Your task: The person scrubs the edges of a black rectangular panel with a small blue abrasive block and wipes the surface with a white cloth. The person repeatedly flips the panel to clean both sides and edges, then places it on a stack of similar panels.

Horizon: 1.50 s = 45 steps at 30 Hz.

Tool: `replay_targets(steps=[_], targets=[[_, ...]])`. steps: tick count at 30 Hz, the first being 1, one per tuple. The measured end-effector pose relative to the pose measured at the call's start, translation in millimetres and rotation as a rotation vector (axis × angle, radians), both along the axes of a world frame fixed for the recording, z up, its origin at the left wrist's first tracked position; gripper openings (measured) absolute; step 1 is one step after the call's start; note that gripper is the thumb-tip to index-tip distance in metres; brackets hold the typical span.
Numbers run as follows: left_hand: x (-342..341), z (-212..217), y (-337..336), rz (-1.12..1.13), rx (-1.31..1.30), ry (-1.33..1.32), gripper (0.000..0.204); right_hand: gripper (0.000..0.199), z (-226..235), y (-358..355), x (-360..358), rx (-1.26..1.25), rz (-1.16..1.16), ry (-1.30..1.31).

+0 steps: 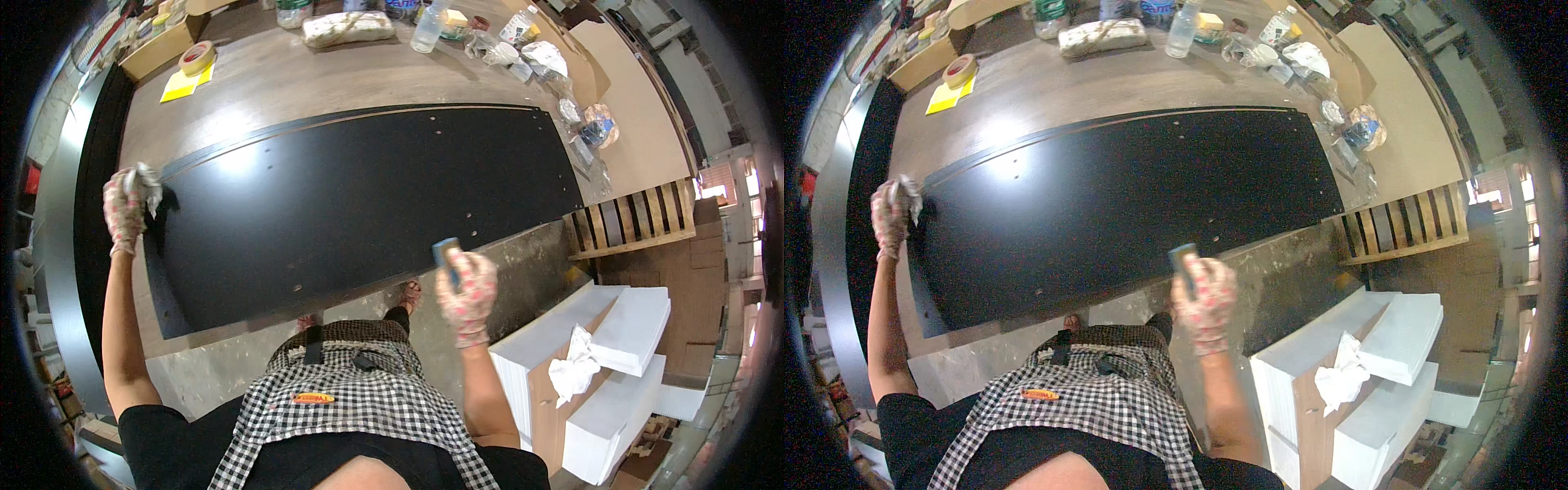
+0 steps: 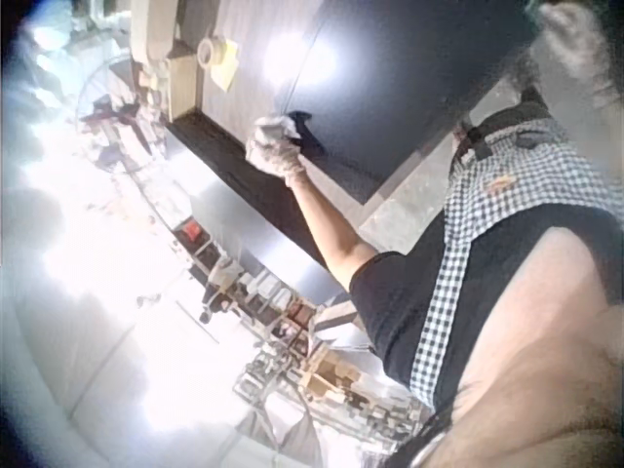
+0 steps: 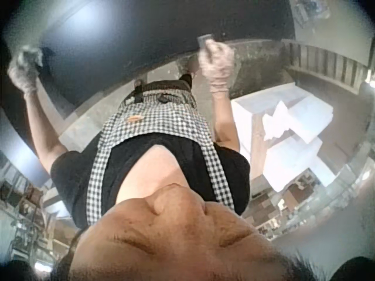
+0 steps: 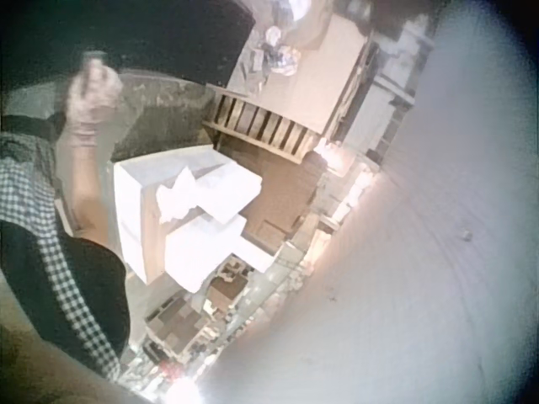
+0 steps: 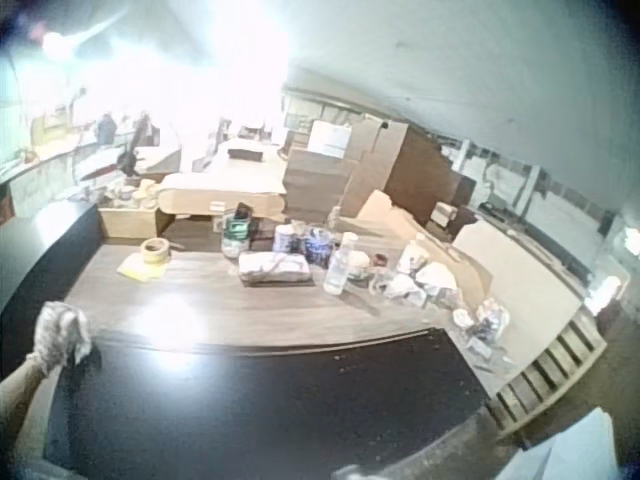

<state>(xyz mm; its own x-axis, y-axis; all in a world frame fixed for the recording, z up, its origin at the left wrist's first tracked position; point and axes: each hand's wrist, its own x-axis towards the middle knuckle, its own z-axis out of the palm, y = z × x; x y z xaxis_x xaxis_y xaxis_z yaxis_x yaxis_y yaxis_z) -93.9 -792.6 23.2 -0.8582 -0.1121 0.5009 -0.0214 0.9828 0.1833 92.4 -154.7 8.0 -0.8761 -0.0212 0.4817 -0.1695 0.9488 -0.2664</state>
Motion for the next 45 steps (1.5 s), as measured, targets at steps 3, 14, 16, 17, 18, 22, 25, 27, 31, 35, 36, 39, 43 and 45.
replay_targets(steps=[3, 14, 16, 17, 18, 22, 25, 27, 31, 35, 36, 39, 43, 45], targets=[[-16, 28, 20, -0.04, 0.028, 0.276, 0.033, 0.051, -9, 112, -25, -0.098, -0.107, 0.105], [-9, 14, 368, -0.396, 0.559, -0.078, 0.039, 0.034, 18, 439, -142, -0.295, -0.425, 0.224], [-3, 13, 415, -0.165, 0.049, -0.465, 0.055, 0.032, 26, 419, -173, -0.525, -0.162, 0.198], [3, 13, 445, -0.008, -0.189, -0.478, 0.054, 0.032, 27, 401, -188, -0.66, -0.107, 0.131], [-1, 20, 469, -0.005, -0.14, -0.466, 0.058, 0.032, 26, 381, -202, -0.789, 0.027, 0.095], [-19, 28, 607, -0.378, -0.07, -0.478, 0.077, 0.034, 12, 322, -243, -0.989, 0.083, 0.038], [6, 15, 654, -0.817, 0.092, -0.432, 0.075, 0.035, 0, 312, -247, -0.838, 0.034, 0.046], [28, -6, 611, -0.548, 0.024, -0.327, 0.068, 0.035, -7, 315, -245, -0.764, -0.073, 0.094], [51, -42, 374, 0.116, -0.075, -0.051, 0.055, 0.037, -15, 323, -242, -0.848, 0.003, 0.122], [41, -2, 172, 0.895, 0.051, -0.194, 0.047, 0.042, -16, 327, -242, -0.782, -0.087, 0.045], [36, 8, 175, 1.021, -0.046, -0.215, 0.051, 0.042, -15, 327, -243, -0.772, -0.075, 0.047], [14, 35, 262, 0.5, -0.218, -0.148, 0.047, 0.041, -8, 327, -245, -0.44, -0.273, 0.031], [28, 32, 361, -0.162, -0.15, -0.307, 0.058, 0.045, 2, 319, -247, -0.502, -0.158, 0.046], [35, 28, 324, 0.203, -0.122, -0.294, 0.059, 0.029, 6, 312, -247, -0.683, -0.105, 0.217]])
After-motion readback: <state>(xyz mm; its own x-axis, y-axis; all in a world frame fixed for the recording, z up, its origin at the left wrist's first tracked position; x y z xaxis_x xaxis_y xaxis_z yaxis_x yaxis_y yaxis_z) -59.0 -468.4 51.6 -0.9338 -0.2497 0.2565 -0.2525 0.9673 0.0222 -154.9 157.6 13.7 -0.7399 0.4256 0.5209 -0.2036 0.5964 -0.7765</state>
